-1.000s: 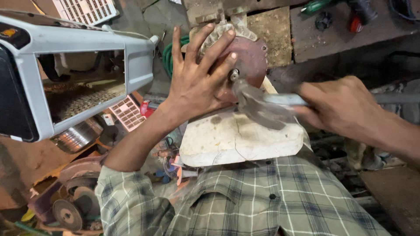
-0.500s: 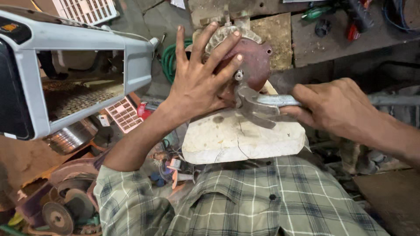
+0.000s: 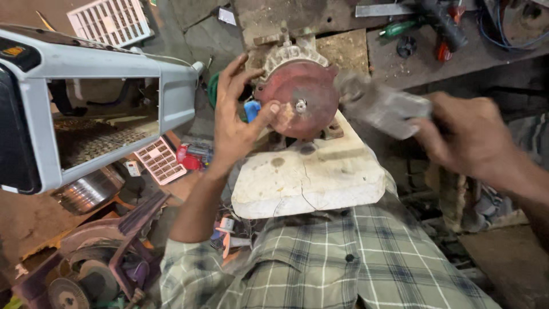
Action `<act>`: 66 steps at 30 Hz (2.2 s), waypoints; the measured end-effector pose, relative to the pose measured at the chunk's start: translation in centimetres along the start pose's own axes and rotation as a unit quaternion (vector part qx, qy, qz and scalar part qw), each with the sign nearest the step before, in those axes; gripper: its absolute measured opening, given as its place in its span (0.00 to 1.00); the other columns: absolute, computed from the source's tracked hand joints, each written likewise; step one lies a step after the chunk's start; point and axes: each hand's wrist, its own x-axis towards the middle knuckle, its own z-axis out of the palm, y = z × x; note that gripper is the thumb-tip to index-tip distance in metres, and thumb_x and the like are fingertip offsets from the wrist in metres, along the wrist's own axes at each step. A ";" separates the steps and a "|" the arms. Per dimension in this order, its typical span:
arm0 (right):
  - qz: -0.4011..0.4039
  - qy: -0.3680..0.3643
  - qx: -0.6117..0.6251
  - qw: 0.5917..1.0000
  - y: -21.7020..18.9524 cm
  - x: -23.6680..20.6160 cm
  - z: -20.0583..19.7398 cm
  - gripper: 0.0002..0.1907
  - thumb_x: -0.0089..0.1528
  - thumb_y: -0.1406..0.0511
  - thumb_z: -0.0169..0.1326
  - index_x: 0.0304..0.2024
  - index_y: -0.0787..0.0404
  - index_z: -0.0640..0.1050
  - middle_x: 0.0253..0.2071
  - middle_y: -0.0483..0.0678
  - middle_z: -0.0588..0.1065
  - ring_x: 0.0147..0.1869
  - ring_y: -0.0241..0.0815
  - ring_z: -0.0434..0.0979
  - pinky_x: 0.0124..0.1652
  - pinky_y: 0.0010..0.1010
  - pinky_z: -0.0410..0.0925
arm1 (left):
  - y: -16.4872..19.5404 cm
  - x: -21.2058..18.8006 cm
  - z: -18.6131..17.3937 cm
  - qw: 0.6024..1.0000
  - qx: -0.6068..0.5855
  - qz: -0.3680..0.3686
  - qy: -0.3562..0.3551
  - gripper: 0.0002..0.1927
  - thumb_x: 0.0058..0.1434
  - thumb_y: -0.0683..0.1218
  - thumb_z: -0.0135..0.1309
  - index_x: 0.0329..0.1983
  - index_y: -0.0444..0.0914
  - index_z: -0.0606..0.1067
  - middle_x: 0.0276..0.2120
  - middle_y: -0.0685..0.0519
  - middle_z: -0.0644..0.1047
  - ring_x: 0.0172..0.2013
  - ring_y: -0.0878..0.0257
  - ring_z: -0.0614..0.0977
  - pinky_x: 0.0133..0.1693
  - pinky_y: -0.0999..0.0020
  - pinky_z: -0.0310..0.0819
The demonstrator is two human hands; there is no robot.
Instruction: The person disassembles an electric motor on a workbench. They use pliers to work on the motor, pry at the red end bell with a hammer-like tool, remove the fan cover, set parts aside, and use a wrench to loosen and remove bolts from the motor housing while turning the motor over to reach different sides.
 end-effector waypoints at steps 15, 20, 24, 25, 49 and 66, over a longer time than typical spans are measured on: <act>-0.100 0.025 -0.001 0.995 -4.8 4.4 -2.3 0.19 0.69 0.59 0.50 0.48 0.72 0.75 0.22 0.51 0.75 0.17 0.37 0.73 0.18 0.30 0.64 | -1.7 -1.0 1.9 0.984 -0.147 -0.035 0.093 0.52 0.59 0.53 0.69 0.78 0.34 0.52 0.73 0.42 0.59 0.75 0.50 0.62 0.76 0.56 0.54; -0.077 0.012 -0.054 0.996 -3.9 3.8 -1.1 0.16 0.68 0.57 0.54 0.35 0.65 0.72 0.15 0.51 0.68 0.13 0.44 0.67 0.17 0.36 0.61 | -2.0 -0.8 1.8 0.983 -0.163 -0.040 0.074 0.49 0.60 0.53 0.70 0.77 0.34 0.58 0.68 0.44 0.65 0.69 0.54 0.68 0.75 0.58 0.60; -0.020 -0.042 -0.092 0.995 -4.7 4.0 -1.6 0.21 0.66 0.54 0.58 0.31 0.64 0.70 0.11 0.51 0.66 0.10 0.46 0.63 0.15 0.39 0.59 | -2.3 -0.3 2.0 0.971 -0.220 -0.063 0.064 0.47 0.58 0.53 0.70 0.75 0.34 0.59 0.67 0.47 0.67 0.67 0.55 0.71 0.71 0.59 0.65; -0.009 -0.050 -0.088 0.995 -5.2 3.9 -1.9 0.20 0.66 0.54 0.57 0.32 0.64 0.70 0.11 0.51 0.66 0.10 0.46 0.64 0.15 0.40 0.59 | -2.4 -0.2 2.0 0.972 -0.217 -0.058 0.065 0.47 0.58 0.53 0.70 0.74 0.34 0.60 0.67 0.48 0.67 0.67 0.56 0.71 0.71 0.59 0.65; -0.083 -0.089 -0.134 0.983 -4.9 4.8 1.5 0.20 0.63 0.51 0.53 0.29 0.60 0.71 0.13 0.49 0.70 0.10 0.44 0.62 0.14 0.39 0.60 | -2.6 0.0 0.8 0.988 -0.138 0.003 0.075 0.32 0.63 0.48 0.69 0.67 0.38 0.70 0.71 0.45 0.68 0.68 0.55 0.71 0.70 0.63 0.65; 0.079 0.182 0.009 0.980 6.7 2.8 11.4 0.15 0.73 0.59 0.62 0.41 0.66 0.78 0.29 0.56 0.74 0.32 0.52 0.77 0.34 0.37 0.67 | 0.1 0.6 -2.6 0.875 0.331 0.308 -0.174 0.46 0.63 0.73 0.62 0.76 0.45 0.65 0.76 0.47 0.59 0.75 0.40 0.55 0.69 0.22 0.36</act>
